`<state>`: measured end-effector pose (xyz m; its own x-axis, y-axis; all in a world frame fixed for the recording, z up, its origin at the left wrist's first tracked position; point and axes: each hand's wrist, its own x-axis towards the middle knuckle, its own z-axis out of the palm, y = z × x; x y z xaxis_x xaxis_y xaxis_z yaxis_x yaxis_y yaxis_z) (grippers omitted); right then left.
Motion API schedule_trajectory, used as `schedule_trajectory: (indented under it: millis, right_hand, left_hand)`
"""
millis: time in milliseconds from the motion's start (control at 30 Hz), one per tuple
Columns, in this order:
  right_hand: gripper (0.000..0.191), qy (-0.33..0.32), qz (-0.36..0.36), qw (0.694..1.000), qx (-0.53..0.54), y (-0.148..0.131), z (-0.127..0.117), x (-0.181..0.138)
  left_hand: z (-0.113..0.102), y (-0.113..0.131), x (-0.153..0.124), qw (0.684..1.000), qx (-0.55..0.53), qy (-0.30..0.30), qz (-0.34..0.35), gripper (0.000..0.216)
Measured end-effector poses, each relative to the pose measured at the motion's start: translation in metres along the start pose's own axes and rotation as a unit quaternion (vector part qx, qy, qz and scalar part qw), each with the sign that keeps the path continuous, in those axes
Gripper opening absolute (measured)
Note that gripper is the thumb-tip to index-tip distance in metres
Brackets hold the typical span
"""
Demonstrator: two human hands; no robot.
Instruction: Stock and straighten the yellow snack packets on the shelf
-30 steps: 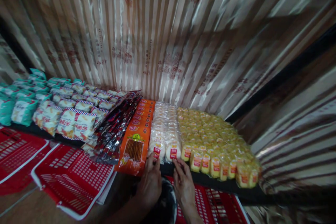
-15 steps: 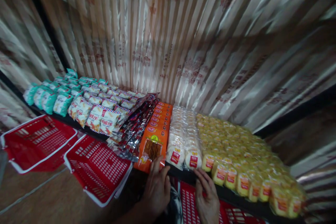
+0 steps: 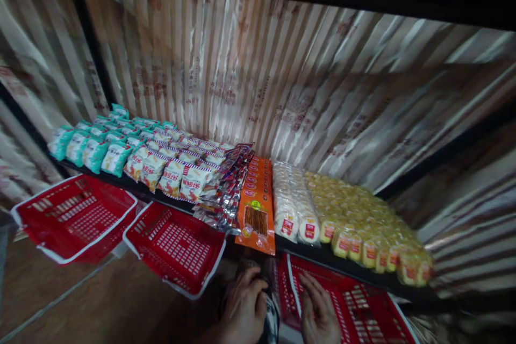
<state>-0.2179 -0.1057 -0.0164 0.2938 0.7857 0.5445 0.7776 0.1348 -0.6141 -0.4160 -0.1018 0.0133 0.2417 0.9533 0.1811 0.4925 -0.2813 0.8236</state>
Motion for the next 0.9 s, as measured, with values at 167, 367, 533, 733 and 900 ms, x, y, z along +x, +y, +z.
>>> schedule_trajectory:
  millis: [167, 367, 533, 733, 900]
  right_hand:
    - [0.037, 0.016, -0.014, 1.0, -0.003, -0.031, -0.007, -0.038]
    - [0.034, 0.017, 0.005, 1.0, 0.004, -0.071, -0.01, -0.085]
    - [0.033, 0.015, 0.029, 0.998, 0.048, -0.101, -0.006, -0.131]
    - [0.034, -0.008, 0.062, 0.993, 0.102, -0.14, 0.019, -0.171]
    - [0.041, 0.018, 0.099, 0.982, 0.159, -0.195, 0.048, -0.176]
  left_hand:
    - [-0.017, -0.015, -0.045, 1.0, 0.003, -0.029, 0.008, 0.037]
    - [-0.051, -0.031, -0.095, 0.996, -0.017, -0.079, 0.025, 0.036]
    - [-0.058, -0.071, -0.145, 0.991, -0.022, -0.103, 0.082, 0.035]
    - [-0.099, -0.099, -0.186, 0.982, -0.007, -0.094, 0.166, 0.036]
    - [-0.159, -0.084, -0.2, 0.987, 0.011, 0.038, 0.159, 0.035]
